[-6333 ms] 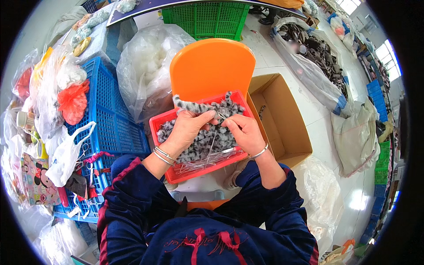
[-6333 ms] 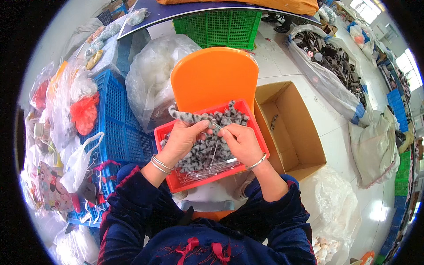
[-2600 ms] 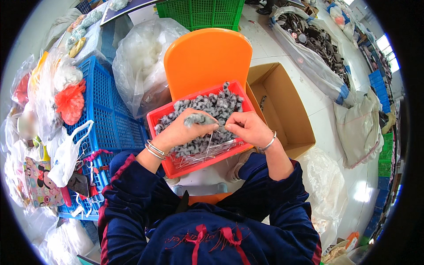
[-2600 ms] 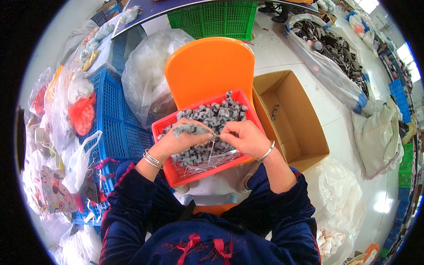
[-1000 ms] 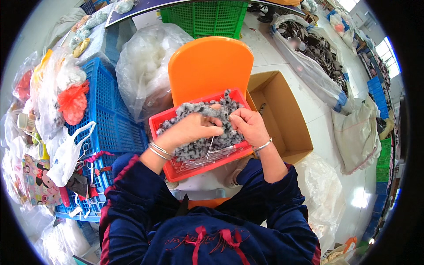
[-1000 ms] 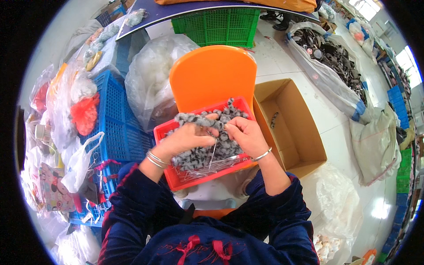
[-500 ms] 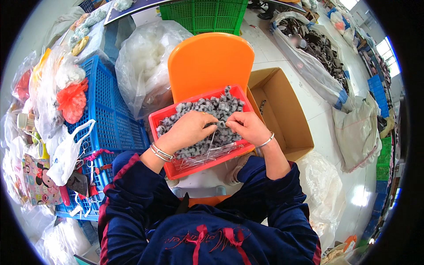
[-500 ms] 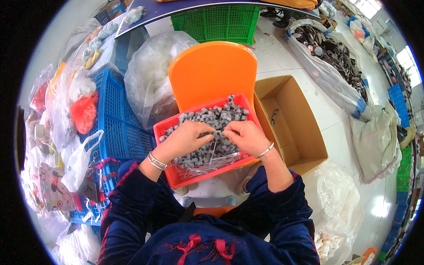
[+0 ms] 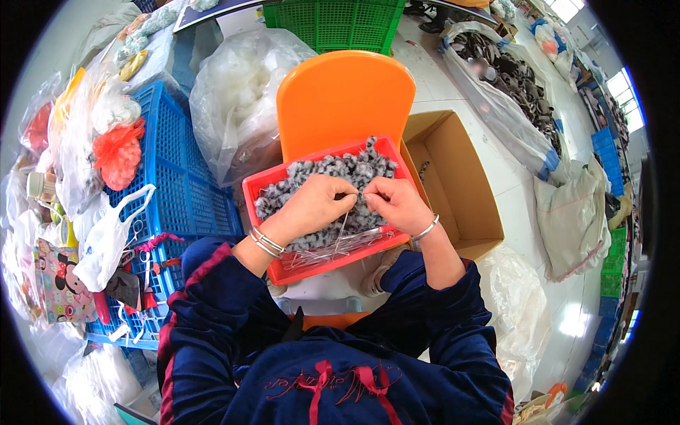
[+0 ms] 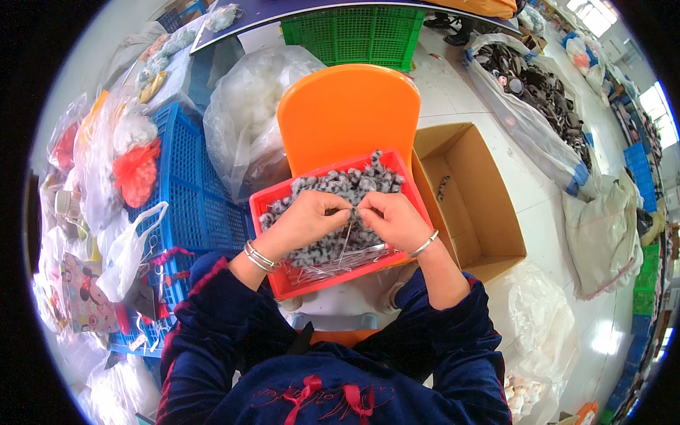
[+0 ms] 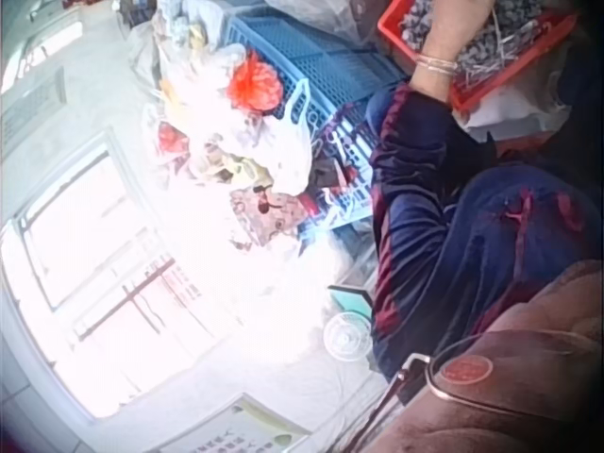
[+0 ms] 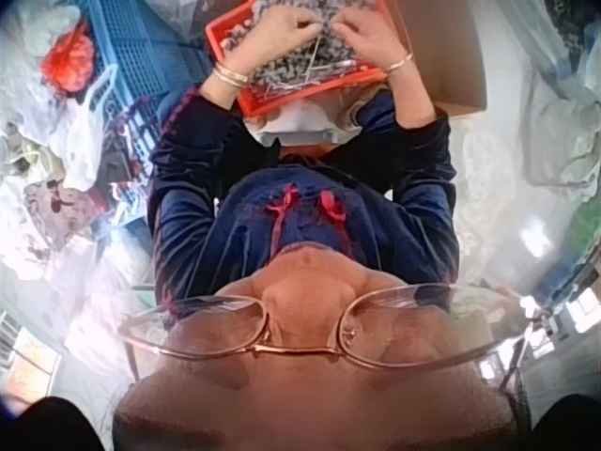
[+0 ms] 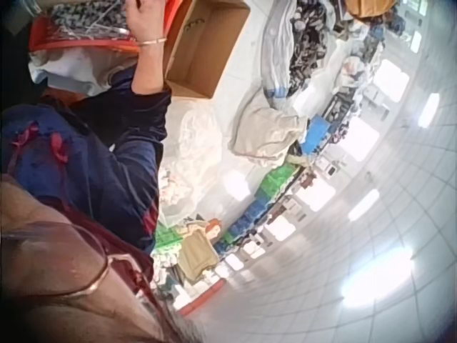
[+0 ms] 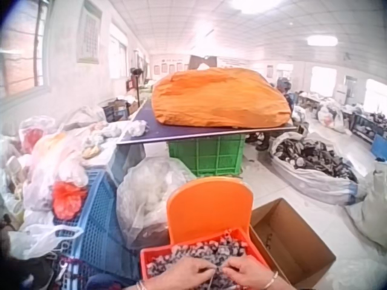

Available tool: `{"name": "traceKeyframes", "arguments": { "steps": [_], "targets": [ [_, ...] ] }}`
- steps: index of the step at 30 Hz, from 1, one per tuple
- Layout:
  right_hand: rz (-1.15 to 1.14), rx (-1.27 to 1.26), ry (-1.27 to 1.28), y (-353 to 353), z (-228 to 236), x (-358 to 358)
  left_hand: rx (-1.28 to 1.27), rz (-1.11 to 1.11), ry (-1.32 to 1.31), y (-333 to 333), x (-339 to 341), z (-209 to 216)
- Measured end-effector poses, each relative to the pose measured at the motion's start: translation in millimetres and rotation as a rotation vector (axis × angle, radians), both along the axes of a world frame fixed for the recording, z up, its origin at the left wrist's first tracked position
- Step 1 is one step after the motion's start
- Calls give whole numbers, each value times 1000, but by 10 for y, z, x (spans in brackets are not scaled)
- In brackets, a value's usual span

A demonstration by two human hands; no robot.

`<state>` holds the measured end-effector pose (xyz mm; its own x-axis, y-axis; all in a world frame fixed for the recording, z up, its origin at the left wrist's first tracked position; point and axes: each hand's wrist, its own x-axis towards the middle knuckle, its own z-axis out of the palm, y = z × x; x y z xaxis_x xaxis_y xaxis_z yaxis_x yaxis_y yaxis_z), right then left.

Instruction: The person sits on the floor and assembles small decorative items by inserting metal rods into grey fluffy pieces. They transfer the fluffy pieces from a cardboard box into a red tray, then repeatedly insert rods into each piece and place them back in the tray.

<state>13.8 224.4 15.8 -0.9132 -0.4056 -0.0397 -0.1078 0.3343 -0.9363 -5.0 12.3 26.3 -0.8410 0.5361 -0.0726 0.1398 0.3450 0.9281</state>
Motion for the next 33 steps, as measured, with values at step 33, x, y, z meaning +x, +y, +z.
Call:
{"name": "traceKeyframes", "arguments": {
  "steps": [33],
  "targets": [
    [-292, -713, -423, -172, -112, -83, 274, 156, -199, 51, -72, 11]
  ]
}}
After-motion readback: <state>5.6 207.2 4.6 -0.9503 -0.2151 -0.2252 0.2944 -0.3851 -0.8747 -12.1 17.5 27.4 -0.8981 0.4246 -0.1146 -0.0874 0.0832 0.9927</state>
